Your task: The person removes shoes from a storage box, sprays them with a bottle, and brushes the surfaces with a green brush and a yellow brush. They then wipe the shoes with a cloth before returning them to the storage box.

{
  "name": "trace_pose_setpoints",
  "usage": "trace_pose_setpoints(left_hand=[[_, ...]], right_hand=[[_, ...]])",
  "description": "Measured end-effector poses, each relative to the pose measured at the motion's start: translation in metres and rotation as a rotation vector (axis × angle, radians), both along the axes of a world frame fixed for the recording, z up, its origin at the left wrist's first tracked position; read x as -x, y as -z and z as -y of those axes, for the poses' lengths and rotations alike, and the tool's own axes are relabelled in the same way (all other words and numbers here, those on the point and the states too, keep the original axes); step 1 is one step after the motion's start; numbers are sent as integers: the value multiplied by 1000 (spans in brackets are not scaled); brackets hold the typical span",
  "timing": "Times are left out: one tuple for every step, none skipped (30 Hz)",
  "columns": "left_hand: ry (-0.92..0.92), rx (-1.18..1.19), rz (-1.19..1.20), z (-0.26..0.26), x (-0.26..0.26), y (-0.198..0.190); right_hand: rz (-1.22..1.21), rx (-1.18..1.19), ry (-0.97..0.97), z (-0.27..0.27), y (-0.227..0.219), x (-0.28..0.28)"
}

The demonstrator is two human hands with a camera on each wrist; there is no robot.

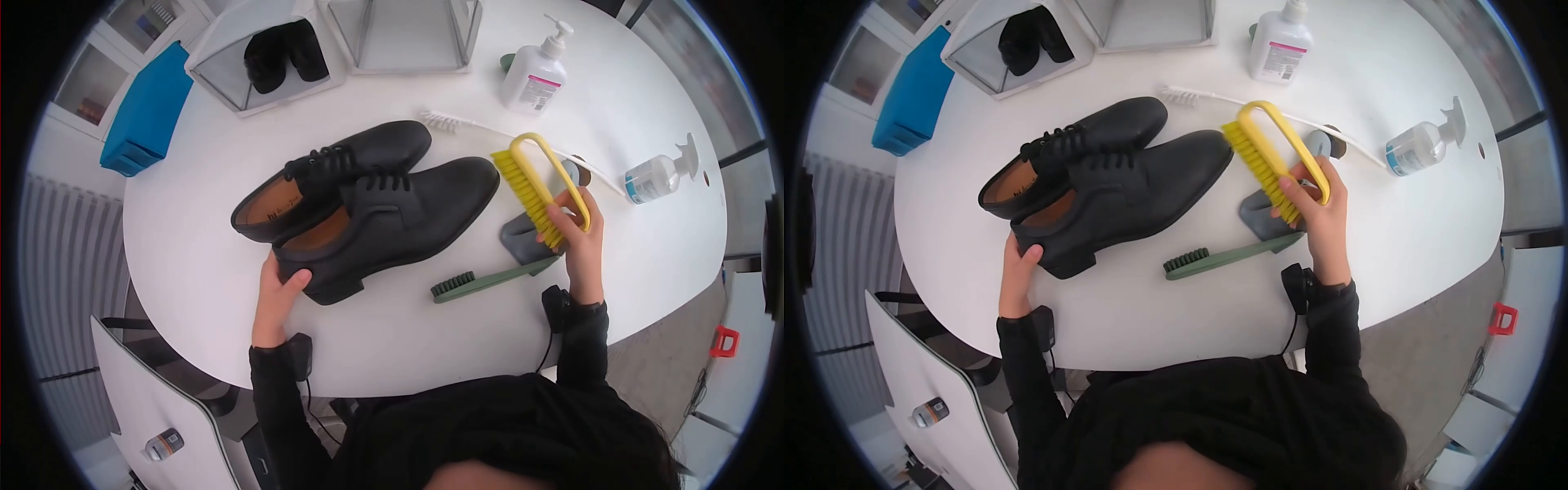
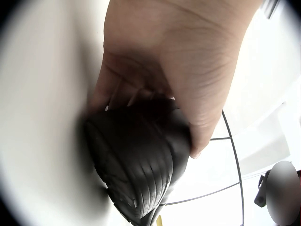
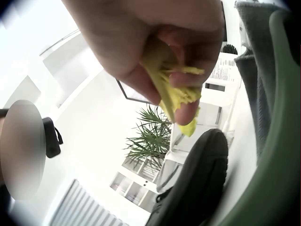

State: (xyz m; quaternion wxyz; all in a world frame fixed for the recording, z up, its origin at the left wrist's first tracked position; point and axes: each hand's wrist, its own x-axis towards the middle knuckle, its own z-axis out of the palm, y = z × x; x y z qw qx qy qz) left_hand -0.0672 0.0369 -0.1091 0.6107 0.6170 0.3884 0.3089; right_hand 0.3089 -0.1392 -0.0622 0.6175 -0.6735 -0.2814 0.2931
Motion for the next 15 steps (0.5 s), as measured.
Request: trace_pose_setpoints(left_hand=[[5, 18, 6, 2, 0, 2], [9, 27, 14, 1, 0, 3], [11, 30, 19, -2, 1, 2], [12, 14, 11, -4, 1, 1], [12, 3, 0, -3, 2, 1], [15, 0, -10, -1, 3, 2], [10, 15, -9, 1, 3, 2], [7, 25, -2, 1, 2, 1], [1, 29, 7, 0, 0, 0], [3, 21, 8, -1, -1, 0], [2, 12, 4, -2, 0, 1], [0, 7, -3, -2, 1, 1], [-5, 23, -10, -1, 2, 1], [-7, 46, -16, -1, 2, 0], [-6, 66, -21, 0, 1, -1]], right_hand=[[-24, -3, -78, 4, 0, 0], [-47, -15, -158, 7, 0, 0], [-72, -33, -238, 8, 0, 0], [-50, 14, -302, 8, -1, 1], [-31, 33, -292, 5, 1, 2], [-12, 59, -280, 3, 2, 1], [8, 89, -264, 3, 2, 0], [33, 48, -210, 3, 5, -2], [56, 25, -135, 3, 6, -3], [76, -2, -65, 0, 7, -2], [91, -31, 5, -3, 9, -1], [37, 37, -60, 0, 4, -2], [20, 56, -130, 1, -1, 3], [2, 82, -197, 4, -6, 10], [-14, 105, -262, 6, -8, 16]])
